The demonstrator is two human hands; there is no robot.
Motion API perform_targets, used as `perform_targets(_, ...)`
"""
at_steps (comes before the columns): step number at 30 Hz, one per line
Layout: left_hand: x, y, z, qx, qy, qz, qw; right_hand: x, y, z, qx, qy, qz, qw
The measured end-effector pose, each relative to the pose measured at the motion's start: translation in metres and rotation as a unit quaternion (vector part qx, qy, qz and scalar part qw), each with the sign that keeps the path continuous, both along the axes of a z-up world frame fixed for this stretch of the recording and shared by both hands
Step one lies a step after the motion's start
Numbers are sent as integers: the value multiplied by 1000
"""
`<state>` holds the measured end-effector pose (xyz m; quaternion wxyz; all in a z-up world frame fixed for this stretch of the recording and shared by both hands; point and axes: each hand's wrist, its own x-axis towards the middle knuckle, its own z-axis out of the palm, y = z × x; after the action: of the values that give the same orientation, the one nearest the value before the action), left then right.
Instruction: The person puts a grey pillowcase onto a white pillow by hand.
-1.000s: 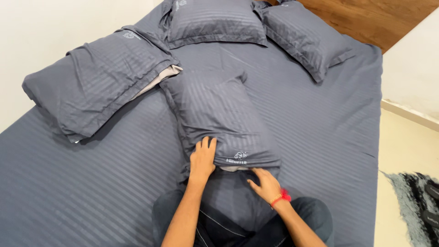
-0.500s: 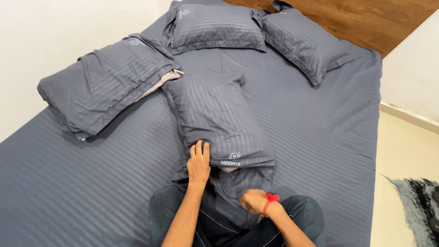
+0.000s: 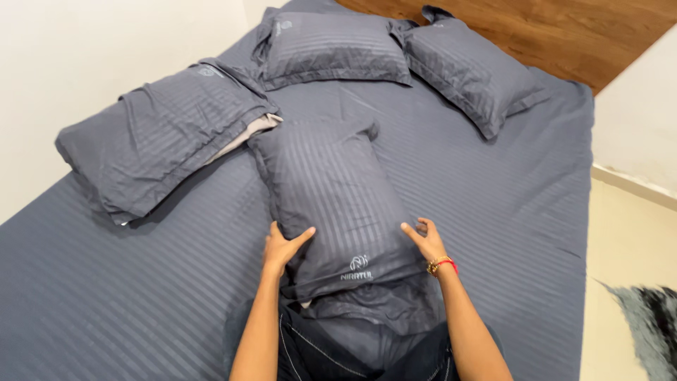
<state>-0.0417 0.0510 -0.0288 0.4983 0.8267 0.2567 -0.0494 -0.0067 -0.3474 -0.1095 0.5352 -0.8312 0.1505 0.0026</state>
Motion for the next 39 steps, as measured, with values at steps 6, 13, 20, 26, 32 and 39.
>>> perform_targets(6, 56, -8, -72, -278, -38, 22, 960, 25, 19, -11, 63, 30, 25, 997)
perform_targets(13, 71, -20, -61, -113, -206, -13, 972, -3, 47, 46, 237, -144, 56, 959)
perform_targets(20, 111, -10, -37, -208, -226, -81, 948, 17, 42, 37, 115, -170, -95, 974)
perform_targets(26, 96, 2, -103, -53, -26, -99, 993, 8, 56, 57, -241, -319, 82, 913)
perform_targets(32, 85, 13, -148, 108, 28, -119, 987, -10, 92, 61, -349, -356, 240, 833)
perform_targets(39, 44, 2, -94, 244, 44, -136, 959, -6, 82, 48, -341, -344, 176, 857)
